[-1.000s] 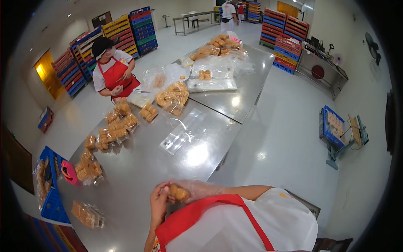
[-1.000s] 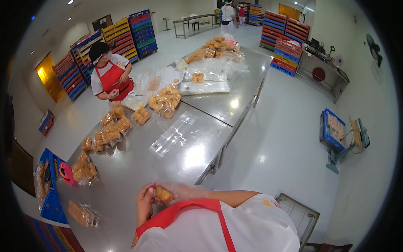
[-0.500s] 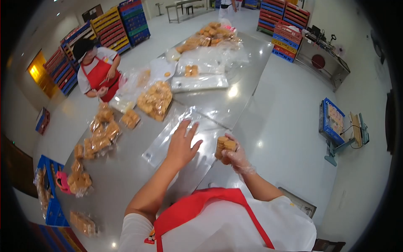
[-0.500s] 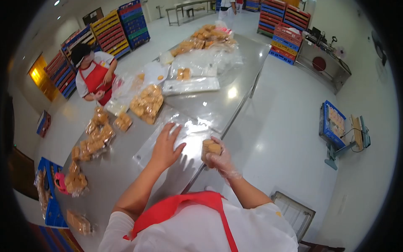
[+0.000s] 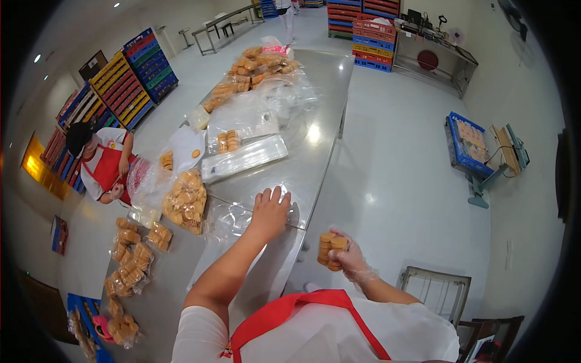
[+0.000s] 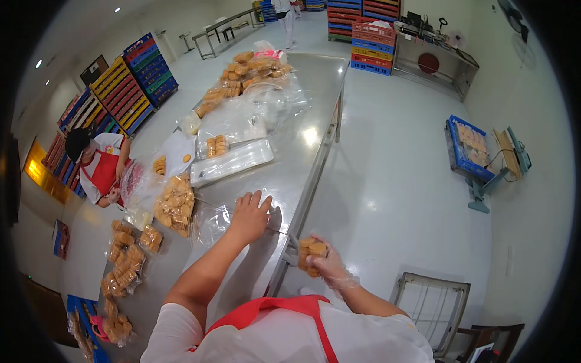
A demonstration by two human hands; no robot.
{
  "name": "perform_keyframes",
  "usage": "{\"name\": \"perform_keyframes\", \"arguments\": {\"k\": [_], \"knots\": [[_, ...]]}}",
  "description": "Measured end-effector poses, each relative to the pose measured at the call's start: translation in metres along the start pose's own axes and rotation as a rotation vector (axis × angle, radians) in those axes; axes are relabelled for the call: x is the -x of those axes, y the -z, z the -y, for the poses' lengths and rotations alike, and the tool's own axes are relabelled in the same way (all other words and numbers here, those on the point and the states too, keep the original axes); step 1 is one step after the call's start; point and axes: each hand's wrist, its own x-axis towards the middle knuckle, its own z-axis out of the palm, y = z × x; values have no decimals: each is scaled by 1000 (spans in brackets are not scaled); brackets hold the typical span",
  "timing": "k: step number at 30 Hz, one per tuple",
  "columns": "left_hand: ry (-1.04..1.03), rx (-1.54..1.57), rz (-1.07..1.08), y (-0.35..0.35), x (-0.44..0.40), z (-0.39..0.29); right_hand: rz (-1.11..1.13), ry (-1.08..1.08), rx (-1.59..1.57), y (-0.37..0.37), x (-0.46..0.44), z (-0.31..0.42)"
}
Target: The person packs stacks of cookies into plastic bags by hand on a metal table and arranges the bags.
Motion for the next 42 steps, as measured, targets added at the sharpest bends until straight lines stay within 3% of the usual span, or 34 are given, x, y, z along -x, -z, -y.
{"name": "perform_keyframes", "arguments": {"k": [10, 13, 19, 25, 35, 42], "knots": [[-55, 2, 77, -4, -27, 13, 25, 51, -27, 5, -24, 11], [-86, -101, -109, 1, -21, 16, 42, 16, -26, 6, -27, 7], [99, -134, 14, 1, -38, 31, 97, -13, -5, 1, -31, 5], [148, -91, 46, -6, -41, 45, 140, 0, 19, 9, -38, -2], [75, -79, 16, 68, 31, 7, 170, -23, 20, 13, -28, -9], [218, -24, 60, 116, 105, -26, 231, 5, 15, -5, -24, 1]]}}
